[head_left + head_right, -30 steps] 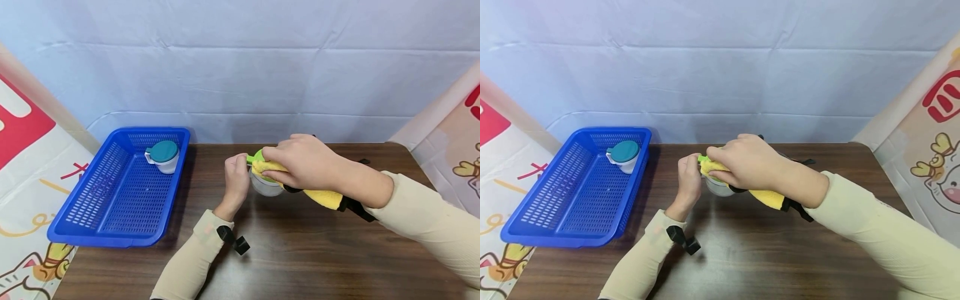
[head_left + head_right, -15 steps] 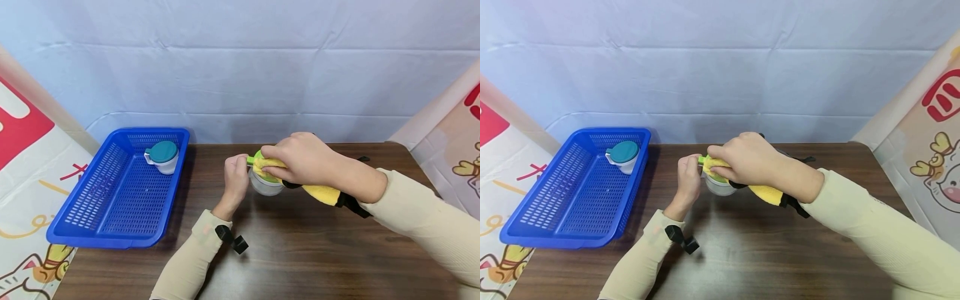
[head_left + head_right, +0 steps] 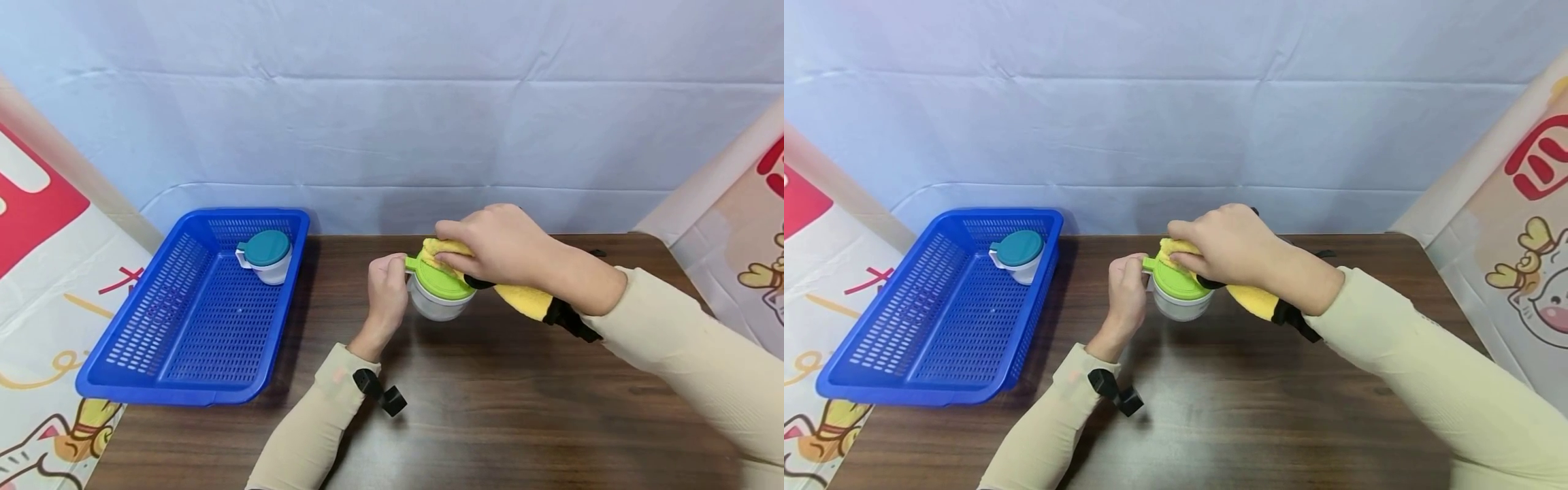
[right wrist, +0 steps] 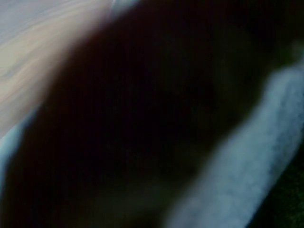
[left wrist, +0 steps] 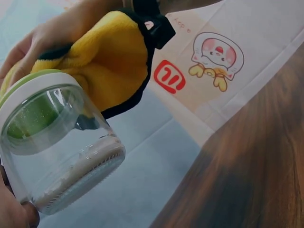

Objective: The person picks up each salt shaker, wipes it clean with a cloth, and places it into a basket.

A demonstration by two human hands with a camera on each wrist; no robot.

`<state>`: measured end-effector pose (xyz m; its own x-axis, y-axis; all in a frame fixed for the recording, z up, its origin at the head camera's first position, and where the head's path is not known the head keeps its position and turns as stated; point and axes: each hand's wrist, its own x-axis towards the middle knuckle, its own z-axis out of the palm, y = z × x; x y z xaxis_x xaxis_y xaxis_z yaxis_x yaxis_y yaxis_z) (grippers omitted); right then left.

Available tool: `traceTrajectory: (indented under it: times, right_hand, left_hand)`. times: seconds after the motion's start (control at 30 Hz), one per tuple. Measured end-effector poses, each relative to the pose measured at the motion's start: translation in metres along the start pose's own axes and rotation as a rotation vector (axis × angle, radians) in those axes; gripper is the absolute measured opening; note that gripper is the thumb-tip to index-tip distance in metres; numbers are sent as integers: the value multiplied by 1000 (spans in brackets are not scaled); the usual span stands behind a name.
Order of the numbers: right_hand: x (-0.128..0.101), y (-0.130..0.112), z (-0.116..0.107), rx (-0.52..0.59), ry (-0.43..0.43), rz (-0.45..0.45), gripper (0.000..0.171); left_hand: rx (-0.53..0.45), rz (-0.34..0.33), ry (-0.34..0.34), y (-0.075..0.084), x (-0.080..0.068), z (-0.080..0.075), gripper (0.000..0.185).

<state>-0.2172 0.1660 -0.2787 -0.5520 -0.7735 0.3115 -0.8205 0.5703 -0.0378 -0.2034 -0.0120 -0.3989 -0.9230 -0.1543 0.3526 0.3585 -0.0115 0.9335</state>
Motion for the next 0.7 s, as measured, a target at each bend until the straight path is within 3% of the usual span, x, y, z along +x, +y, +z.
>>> traceTrajectory:
  times: [0.5,0.7]
  right_hand:
    - [1,20,2,-26,-38,97,32]
    - [-1,34,5,-19,-50,196,30]
  left_hand:
    - [2,-15,8,-1,-2,0,36]
    - [-33,-55,17,-1,-1,0,36]
